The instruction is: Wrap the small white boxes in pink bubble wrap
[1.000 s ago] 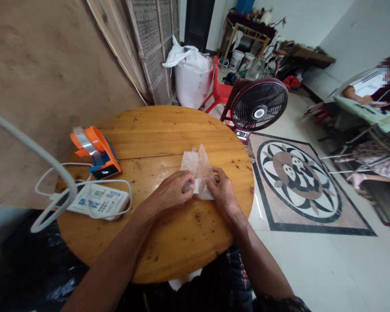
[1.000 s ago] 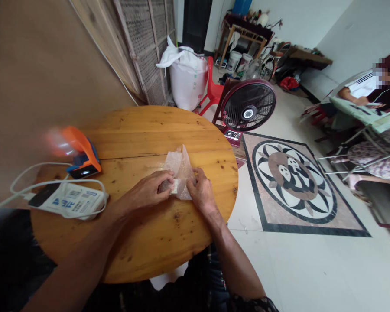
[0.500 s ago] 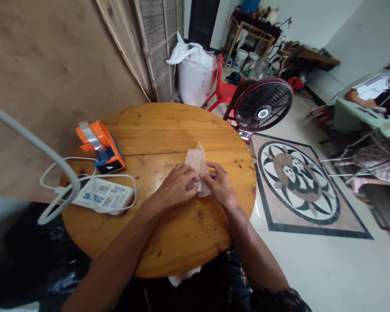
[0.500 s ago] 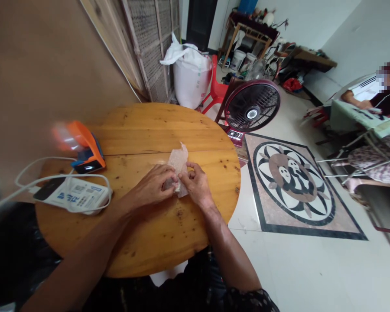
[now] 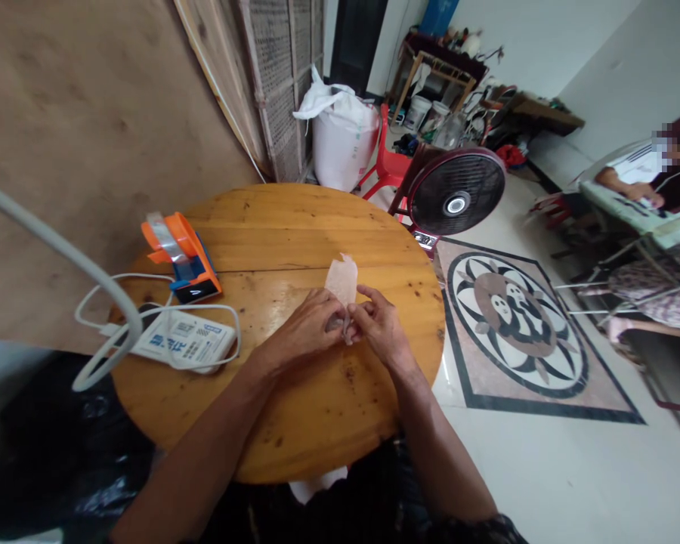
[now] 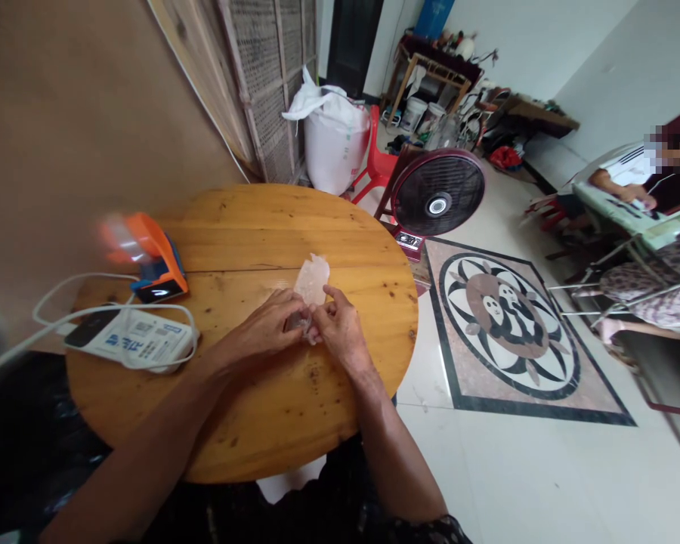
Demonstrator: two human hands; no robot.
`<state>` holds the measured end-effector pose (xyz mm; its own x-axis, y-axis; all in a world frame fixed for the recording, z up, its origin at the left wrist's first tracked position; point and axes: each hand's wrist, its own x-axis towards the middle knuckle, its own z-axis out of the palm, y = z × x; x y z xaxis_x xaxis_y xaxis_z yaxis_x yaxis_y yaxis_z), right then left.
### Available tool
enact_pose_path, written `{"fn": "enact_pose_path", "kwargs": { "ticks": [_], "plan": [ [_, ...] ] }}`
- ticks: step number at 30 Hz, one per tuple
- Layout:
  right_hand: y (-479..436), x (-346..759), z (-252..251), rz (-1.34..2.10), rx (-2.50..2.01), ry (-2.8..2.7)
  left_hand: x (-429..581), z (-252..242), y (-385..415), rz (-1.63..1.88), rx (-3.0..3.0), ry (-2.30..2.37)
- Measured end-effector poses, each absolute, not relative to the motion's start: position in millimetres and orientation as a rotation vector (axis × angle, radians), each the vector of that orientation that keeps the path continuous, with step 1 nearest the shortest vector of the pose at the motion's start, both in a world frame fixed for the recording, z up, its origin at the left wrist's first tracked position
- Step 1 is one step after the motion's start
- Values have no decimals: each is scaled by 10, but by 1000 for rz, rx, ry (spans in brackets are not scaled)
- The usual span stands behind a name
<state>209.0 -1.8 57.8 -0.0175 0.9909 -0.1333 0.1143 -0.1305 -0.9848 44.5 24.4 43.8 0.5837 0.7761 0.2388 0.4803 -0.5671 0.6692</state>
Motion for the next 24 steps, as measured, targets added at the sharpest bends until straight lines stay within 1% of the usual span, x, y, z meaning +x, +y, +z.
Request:
{"fn": "enact_pose_path", "kwargs": {
  "ticks": [7,11,17,20,24],
  "plan": [
    [-177,2124,671,1336,-1358,-1189,428,483,210,754,2151,1120],
    [-241,2106,667,1325,-1390,-1297,398,531,212,740,2115,1103],
    [-271,2103,660,1221,-1405,-1473,407,595,217,732,1896,1155],
    [-258,2127,670,1235,-1396,-1484,434,581,217,751,1933,1209],
    [-219,2163,685,1329,-1352,-1435,434,528,235,736,2041,1156]
  ]
}}
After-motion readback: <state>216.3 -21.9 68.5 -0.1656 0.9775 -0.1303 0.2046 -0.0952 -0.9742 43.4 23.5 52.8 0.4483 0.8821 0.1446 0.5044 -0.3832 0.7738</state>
